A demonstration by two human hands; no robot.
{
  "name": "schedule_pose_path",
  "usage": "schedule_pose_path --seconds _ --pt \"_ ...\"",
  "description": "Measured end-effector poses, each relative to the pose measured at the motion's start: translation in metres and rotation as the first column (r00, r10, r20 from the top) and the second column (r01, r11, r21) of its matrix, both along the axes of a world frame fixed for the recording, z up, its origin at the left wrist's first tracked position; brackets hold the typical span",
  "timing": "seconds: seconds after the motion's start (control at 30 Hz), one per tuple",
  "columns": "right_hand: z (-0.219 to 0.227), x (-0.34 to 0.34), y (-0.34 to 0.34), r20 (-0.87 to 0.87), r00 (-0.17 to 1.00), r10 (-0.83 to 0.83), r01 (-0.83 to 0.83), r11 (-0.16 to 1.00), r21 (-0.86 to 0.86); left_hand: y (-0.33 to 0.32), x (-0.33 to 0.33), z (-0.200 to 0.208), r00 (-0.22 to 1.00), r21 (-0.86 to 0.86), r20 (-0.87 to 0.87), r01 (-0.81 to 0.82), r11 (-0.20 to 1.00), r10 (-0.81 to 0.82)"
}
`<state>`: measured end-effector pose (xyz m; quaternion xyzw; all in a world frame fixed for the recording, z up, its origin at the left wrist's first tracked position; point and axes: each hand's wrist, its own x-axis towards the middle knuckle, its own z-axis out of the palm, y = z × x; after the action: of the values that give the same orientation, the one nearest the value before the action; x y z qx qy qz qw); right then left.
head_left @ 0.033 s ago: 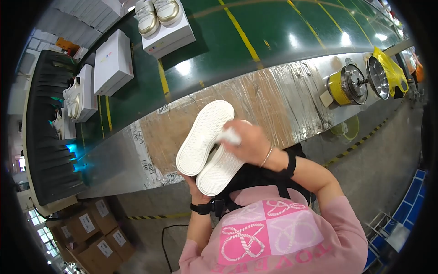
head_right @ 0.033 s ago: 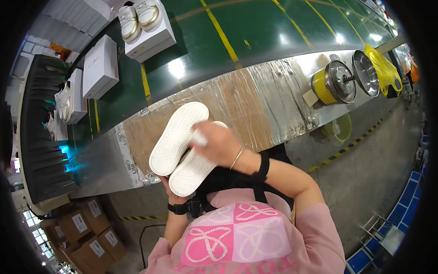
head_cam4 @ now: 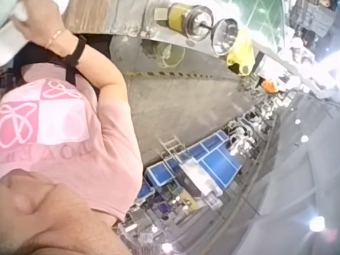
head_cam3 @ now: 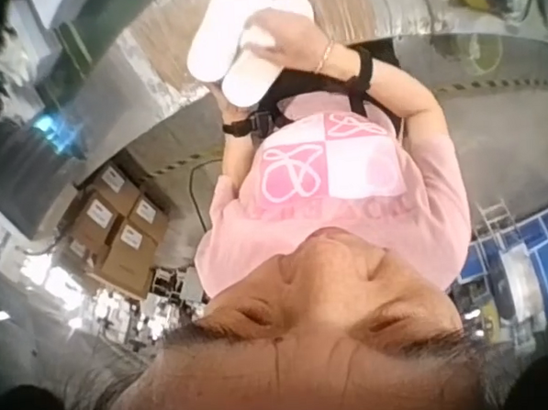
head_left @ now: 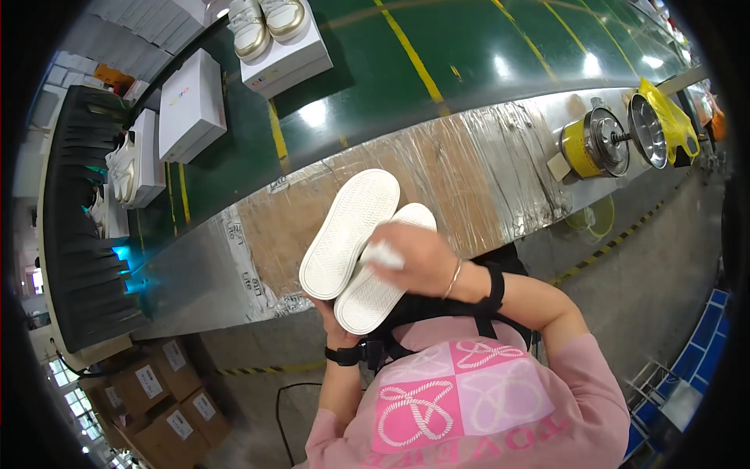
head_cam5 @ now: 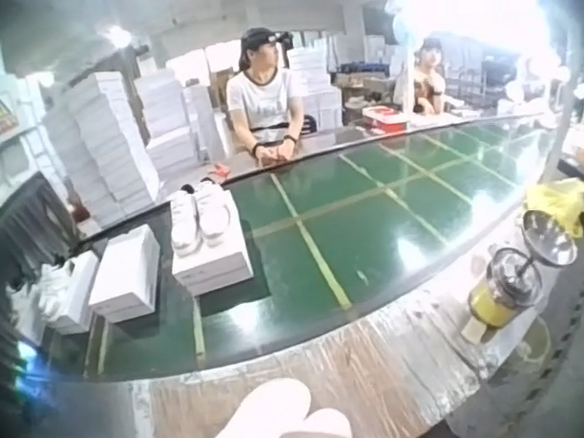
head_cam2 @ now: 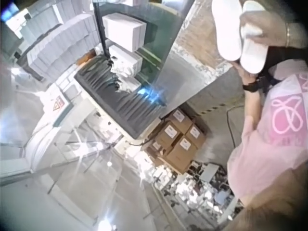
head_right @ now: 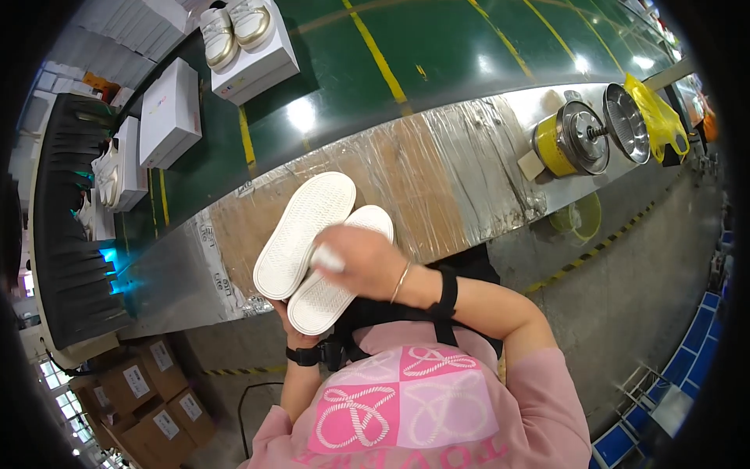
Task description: The recorder uses a cleaning tool and cloth to wipe and clean the soles of white sneakers on an assembly line.
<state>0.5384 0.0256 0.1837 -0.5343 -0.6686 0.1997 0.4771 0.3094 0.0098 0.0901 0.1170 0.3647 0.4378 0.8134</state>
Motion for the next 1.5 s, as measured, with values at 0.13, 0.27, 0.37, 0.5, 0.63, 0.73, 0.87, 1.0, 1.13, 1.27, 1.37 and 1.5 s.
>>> schedule_pose_path --seconds 0.13,0.27,0.37,0.5,0.63,0.73,0.87,1.0,1.13,1.27,1.37,1.5 --pt "-0.007 0.013 0.000 -0.083 0.990 -0.116 0.092 0.964 -0.252 -0.001 0.003 0.009 0.998 -0.004 -0.047 -0.032 0.999 0.031" --pt "-0.035 0.060 0.026 0.013 0.913 -0.407 0.382 0.844 -0.377 0.003 0.012 0.012 0.999 0.056 -0.034 0.008 0.998 -0.007" --pt "-0.029 0.040 0.020 0.086 0.944 -0.320 0.330 0.927 -0.178 0.001 0.007 0.005 0.997 0.025 -0.050 -0.050 0.998 0.052" --pt "-0.002 0.004 0.008 -0.032 0.999 -0.023 0.024 1.000 0.014 0.002 0.003 0.008 0.998 0.015 0.061 -0.014 1.000 0.013" --pt "-0.021 0.036 0.018 -0.104 0.974 -0.200 0.158 0.936 -0.314 0.002 0.011 0.011 0.999 0.024 0.029 -0.031 0.999 0.030" --pt "-0.047 0.067 0.023 -0.093 0.920 -0.380 0.321 0.870 -0.374 0.003 0.015 0.008 0.997 -0.006 -0.016 -0.078 0.997 0.078" --pt "-0.061 0.077 0.002 -0.093 0.852 -0.516 0.440 0.800 -0.407 0.005 0.019 0.017 0.997 0.004 0.019 -0.080 0.997 0.080" --pt "-0.058 0.060 -0.038 -0.140 0.827 -0.545 0.484 0.815 -0.319 0.006 0.019 0.012 0.989 -0.053 0.114 -0.087 0.995 0.092" --pt "-0.046 0.038 -0.069 -0.106 0.899 -0.425 0.395 0.891 -0.225 0.009 0.022 0.009 0.982 -0.090 0.108 -0.144 0.986 0.153" --pt "-0.025 0.033 -0.066 -0.092 0.984 -0.151 0.138 0.981 -0.134 0.009 0.022 0.011 0.982 -0.117 0.079 -0.162 0.980 0.172" --pt "-0.007 0.022 -0.058 -0.004 0.984 0.177 -0.176 0.977 -0.122 0.007 0.019 0.007 0.988 -0.115 0.071 -0.130 0.985 0.138" --pt "0.006 -0.010 -0.040 0.037 0.967 0.254 -0.256 0.960 0.116 0.007 0.015 0.004 0.998 -0.085 0.056 -0.032 0.996 0.037"
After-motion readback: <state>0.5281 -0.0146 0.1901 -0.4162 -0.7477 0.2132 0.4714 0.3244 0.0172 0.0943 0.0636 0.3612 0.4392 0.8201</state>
